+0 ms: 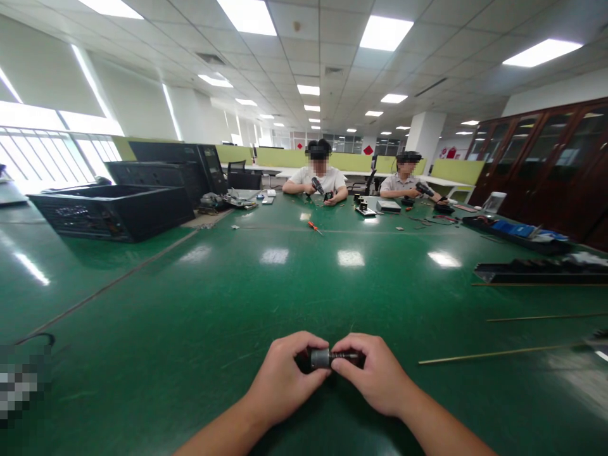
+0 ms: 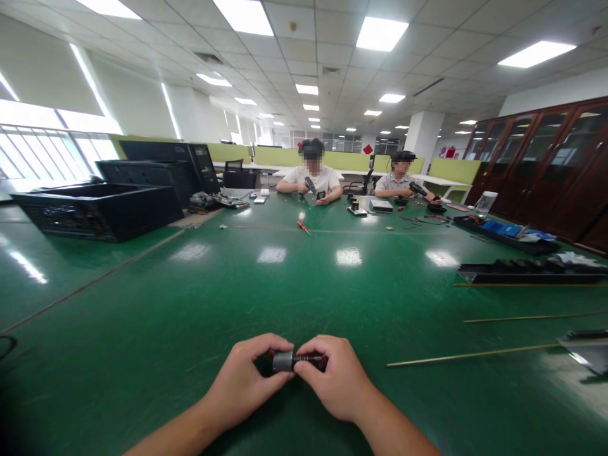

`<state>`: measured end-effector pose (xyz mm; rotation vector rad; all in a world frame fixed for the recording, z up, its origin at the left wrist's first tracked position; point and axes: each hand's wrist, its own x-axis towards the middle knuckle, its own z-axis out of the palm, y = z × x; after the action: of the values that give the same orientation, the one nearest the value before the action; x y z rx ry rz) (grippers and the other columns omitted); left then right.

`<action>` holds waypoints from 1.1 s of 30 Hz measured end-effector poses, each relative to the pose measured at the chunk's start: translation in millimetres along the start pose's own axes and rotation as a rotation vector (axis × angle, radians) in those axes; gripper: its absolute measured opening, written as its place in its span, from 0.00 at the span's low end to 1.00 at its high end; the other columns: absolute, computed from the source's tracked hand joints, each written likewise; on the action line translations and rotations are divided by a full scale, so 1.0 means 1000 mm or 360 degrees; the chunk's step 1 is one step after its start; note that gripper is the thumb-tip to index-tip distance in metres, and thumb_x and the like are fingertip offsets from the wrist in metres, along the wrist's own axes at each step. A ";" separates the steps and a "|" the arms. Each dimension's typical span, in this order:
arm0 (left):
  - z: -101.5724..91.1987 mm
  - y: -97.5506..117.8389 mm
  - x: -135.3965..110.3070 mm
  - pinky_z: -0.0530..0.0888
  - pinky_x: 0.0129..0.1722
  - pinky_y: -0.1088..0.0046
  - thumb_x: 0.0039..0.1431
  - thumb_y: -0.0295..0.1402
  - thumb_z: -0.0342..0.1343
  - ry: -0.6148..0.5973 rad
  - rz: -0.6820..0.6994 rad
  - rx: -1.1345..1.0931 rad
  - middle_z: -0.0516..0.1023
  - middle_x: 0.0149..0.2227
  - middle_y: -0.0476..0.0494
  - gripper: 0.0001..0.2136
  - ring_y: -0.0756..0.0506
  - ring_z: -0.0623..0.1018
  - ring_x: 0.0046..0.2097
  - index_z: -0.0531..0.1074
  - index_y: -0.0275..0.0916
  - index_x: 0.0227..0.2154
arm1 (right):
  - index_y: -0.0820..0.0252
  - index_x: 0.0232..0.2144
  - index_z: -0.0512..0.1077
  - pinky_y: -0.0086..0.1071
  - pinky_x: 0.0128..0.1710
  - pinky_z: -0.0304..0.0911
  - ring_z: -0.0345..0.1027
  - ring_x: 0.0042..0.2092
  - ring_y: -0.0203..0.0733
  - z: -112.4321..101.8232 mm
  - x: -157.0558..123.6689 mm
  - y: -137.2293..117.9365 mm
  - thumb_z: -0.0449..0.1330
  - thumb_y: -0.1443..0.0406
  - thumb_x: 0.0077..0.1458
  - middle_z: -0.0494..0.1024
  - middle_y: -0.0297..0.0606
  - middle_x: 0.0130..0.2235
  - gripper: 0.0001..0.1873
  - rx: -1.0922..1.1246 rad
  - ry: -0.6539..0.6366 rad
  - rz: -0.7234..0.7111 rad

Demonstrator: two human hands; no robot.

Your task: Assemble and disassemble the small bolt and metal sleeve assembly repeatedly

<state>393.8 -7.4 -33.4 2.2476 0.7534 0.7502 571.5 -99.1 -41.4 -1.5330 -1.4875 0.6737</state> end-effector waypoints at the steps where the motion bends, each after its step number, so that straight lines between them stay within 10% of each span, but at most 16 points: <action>1: 0.000 0.000 0.000 0.73 0.41 0.70 0.46 0.28 0.66 -0.0001 0.0005 0.0003 0.83 0.34 0.50 0.10 0.45 0.80 0.37 0.79 0.42 0.34 | 0.56 0.34 0.80 0.31 0.36 0.60 0.71 0.35 0.41 0.000 0.000 0.000 0.64 0.65 0.53 0.80 0.35 0.32 0.05 -0.0006 0.0003 -0.0009; 33: -0.001 -0.005 0.000 0.73 0.41 0.71 0.47 0.25 0.64 0.0053 0.0084 -0.0033 0.82 0.36 0.50 0.11 0.46 0.80 0.39 0.78 0.43 0.36 | 0.56 0.33 0.80 0.29 0.35 0.60 0.71 0.33 0.37 -0.002 -0.001 -0.002 0.65 0.69 0.52 0.79 0.32 0.31 0.05 -0.0172 0.0131 -0.0207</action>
<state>391.5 -3.9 -36.3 2.2488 0.7011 0.8190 572.1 -100.5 -38.4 -1.5110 -1.5675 0.4553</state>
